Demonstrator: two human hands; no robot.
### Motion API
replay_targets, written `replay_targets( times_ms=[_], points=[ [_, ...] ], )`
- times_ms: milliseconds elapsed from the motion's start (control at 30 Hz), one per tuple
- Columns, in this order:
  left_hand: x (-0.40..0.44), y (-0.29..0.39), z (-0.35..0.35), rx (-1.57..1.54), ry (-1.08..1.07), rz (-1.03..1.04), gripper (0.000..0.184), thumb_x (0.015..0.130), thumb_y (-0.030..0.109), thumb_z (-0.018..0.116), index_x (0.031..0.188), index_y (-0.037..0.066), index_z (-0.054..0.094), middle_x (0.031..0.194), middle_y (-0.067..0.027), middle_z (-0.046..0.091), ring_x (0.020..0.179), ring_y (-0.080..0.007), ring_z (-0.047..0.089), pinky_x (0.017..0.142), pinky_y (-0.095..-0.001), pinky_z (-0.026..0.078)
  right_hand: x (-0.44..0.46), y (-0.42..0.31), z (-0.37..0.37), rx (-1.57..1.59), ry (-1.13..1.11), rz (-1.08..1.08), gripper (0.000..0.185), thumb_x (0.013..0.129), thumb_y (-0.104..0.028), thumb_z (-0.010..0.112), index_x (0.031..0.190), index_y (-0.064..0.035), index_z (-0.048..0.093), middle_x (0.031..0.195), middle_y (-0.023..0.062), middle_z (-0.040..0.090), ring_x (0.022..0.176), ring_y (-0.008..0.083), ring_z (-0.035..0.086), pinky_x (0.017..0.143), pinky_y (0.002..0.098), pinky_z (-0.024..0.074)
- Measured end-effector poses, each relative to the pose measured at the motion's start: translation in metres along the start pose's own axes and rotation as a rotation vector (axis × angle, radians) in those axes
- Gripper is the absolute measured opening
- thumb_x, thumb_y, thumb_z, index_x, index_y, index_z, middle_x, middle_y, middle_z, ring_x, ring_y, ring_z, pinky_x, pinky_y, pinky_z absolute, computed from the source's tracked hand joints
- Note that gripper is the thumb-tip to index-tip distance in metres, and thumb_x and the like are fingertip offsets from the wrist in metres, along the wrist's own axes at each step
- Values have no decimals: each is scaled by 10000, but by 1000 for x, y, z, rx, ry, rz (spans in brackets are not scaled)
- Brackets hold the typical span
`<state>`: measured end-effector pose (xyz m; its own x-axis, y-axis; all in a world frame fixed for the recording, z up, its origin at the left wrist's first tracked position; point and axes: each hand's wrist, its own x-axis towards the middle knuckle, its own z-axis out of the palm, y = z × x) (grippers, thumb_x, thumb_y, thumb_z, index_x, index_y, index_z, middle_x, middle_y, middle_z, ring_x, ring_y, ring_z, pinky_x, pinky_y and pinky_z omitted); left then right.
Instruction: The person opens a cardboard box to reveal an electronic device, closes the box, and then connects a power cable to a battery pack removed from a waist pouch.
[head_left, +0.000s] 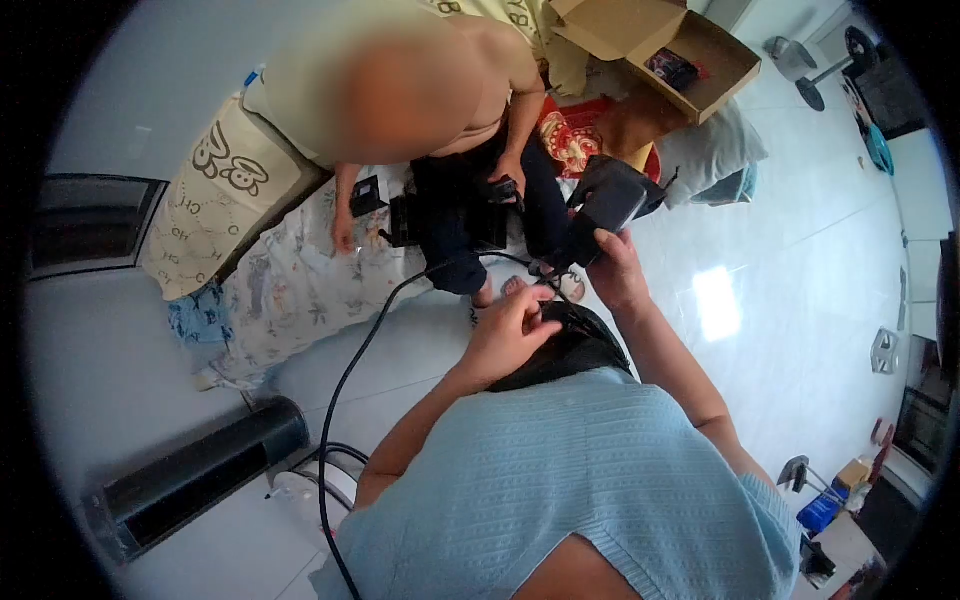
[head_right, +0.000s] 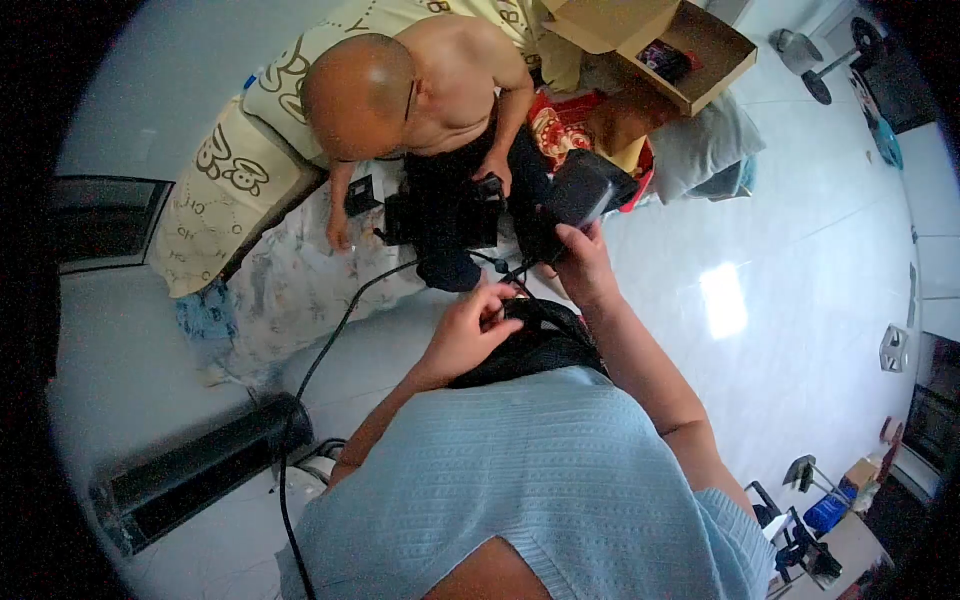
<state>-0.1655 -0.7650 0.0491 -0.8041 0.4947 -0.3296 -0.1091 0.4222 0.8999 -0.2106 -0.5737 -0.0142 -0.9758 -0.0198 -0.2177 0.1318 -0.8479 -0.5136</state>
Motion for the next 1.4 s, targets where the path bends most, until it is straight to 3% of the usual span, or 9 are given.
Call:
replay_targets(
  times_ms=[100,267,567,633,667,767,867,1067,1400],
  points=[
    [11,5,16,459,389,289,318,740,70,668,1016,36,514,798,-97,547,703,-227,569,649,-300,463,-17,0,6,-68,-34,45,546,771,-142,606,1258,-56,375,1168,117,523,1119,243,494,978,391,372],
    [15,6,32,782,481,505,301,723,114,687,965,41,523,925,-111,543,841,-290,552,738,-383,447,-44,-3,1,-36,-14,41,568,771,-148,608,1273,-50,360,1203,122,485,1154,250,461,983,411,373],
    [7,-21,62,624,377,418,206,780,106,630,935,14,531,781,-135,598,709,-283,593,702,-351,465,-70,-1,-30,89,37,68,462,789,-148,575,1203,-39,403,1137,139,543,1049,271,531,938,431,408],
    [4,-27,62,334,242,231,194,838,136,576,960,-12,542,711,-133,605,564,-249,611,549,-336,485,-72,0,-34,117,60,104,468,790,-160,575,1205,-27,404,1139,143,543,1055,274,527,949,427,398],
    [5,-31,63,337,248,224,194,838,136,576,960,-12,542,711,-133,605,564,-249,611,549,-336,485,-74,-1,-36,145,69,150,477,790,-168,575,1206,-12,402,1146,149,540,1064,275,522,960,417,390],
    [9,-43,64,-454,22,-90,197,926,129,433,947,-48,518,676,-117,598,517,-174,602,477,-268,480,-77,4,-41,199,97,235,489,794,-190,569,1205,18,403,1159,158,537,1081,274,514,975,396,378],
    [13,-50,57,-640,-103,-240,181,938,130,412,952,-23,508,691,-93,580,534,-159,583,473,-263,497,-75,10,-52,240,116,298,510,797,-228,560,1227,5,411,1186,166,519,1115,274,490,996,390,354],
    [14,-66,59,-628,-61,-262,183,912,166,479,930,-5,542,726,-51,584,586,-107,546,544,-209,431,-69,26,-61,300,147,389,526,785,-251,560,1223,13,438,1186,200,509,1104,314,490,1002,396,351],
    [23,-69,43,26,80,-157,234,825,209,614,909,-9,615,753,-77,628,640,-120,574,569,-254,443,-57,45,-66,221,168,423,454,793,-209,529,1190,-1,456,1155,171,542,1093,279,513,996,390,360]
  ],
)
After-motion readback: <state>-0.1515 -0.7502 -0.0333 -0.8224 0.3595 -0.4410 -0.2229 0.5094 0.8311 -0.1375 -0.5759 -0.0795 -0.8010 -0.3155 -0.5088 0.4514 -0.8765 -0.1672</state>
